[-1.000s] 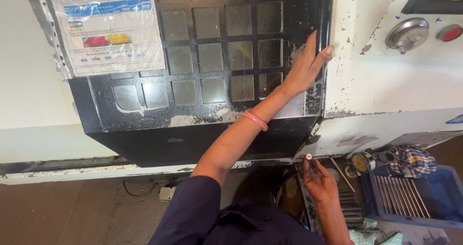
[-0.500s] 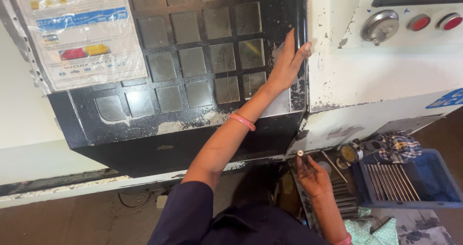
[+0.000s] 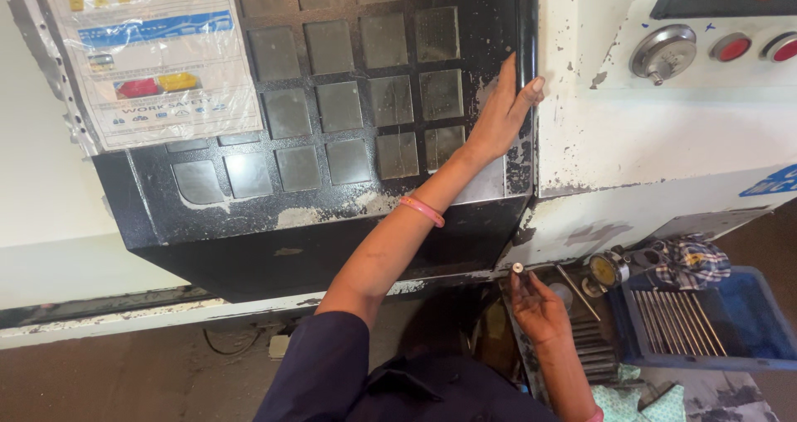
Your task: The person opens and closes the door of a large industrial machine, inserts a cylindrical metal rod into a fixture inside, and presses a red button on the control panel. This sequence is repeated multiple times throughout the clip.
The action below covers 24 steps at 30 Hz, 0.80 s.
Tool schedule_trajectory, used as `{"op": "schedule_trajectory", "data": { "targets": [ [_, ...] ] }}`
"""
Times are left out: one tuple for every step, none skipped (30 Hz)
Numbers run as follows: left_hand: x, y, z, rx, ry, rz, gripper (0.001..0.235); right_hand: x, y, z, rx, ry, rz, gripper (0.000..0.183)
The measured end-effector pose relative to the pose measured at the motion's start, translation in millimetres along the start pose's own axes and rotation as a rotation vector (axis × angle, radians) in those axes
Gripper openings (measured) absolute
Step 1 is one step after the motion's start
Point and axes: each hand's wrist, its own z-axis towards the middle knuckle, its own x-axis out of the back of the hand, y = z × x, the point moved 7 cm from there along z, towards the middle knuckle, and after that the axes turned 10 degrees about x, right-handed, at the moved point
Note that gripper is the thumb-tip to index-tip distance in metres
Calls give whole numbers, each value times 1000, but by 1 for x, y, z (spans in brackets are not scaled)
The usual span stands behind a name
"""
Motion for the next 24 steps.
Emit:
{"op": "schedule_trajectory", "data": {
  "targets": [
    [0,0,0,1,-1,4,80,1,0,-1,3,8,2,21],
    [0,0,0,1,0,9,80,2,0,-1,5,15,4,21],
    [0,0,0,0,0,3,80,2,0,-1,8,22,6,22],
    [-1,1,0,-2,0,-2,80,2,0,-1,7,25,4,22],
    [-1,1,0,-4,1,-8,81,2,0,-1,6,28,3,22],
    [-1,1,0,0,-1,-10,81,3,1,-1,5,31,1,23],
    [0,0,0,3,-3,-13,81,2,2,-1,3,20,2,24],
    [0,-1,0,6,-3,-16,80,2,2,0,1,10,2,25],
    [0,-2,0,9,-4,-19,80,2,2,1,-1,0,2,26],
    [1,-3,1,11,-1,-19,80,4,2,1,-2,6,9,26],
    [1,-5,1,14,2,-19,80,6,3,1,-4,13,16,27],
    [3,-7,1,13,7,-11,79,8,4,1,-10,19,20,28],
    [4,-9,0,12,12,-2,78,10,4,2,10,17,12,26],
    [4,-11,2,11,19,7,77,11,3,3,29,14,3,25],
    [4,-9,3,-39,37,30,75,12,3,4,48,11,-6,23],
    [5,-8,3,-87,57,54,73,13,3,4,41,10,9,23],
    [6,-6,3,-135,77,78,72,14,5,5,34,9,23,23],
    [5,-9,4,-103,51,29,70,15,7,4,26,9,36,24],
    [4,-11,5,-71,25,-20,69,14,10,3,3,2,56,24],
    [2,-13,5,-39,-4,-72,68,15,12,0,-18,-2,76,24],
    [1,-13,4,-34,-4,-75,67,15,14,-4,-40,-6,97,25],
    [0,-11,5,-33,-10,-78,67,15,15,-7,-40,0,104,26],
    [1,-10,5,-32,-16,-80,67,14,15,-10,-39,5,112,26],
    [3,-9,4,-28,-17,-51,67,13,18,-14,-36,11,121,27]
  ]
}}
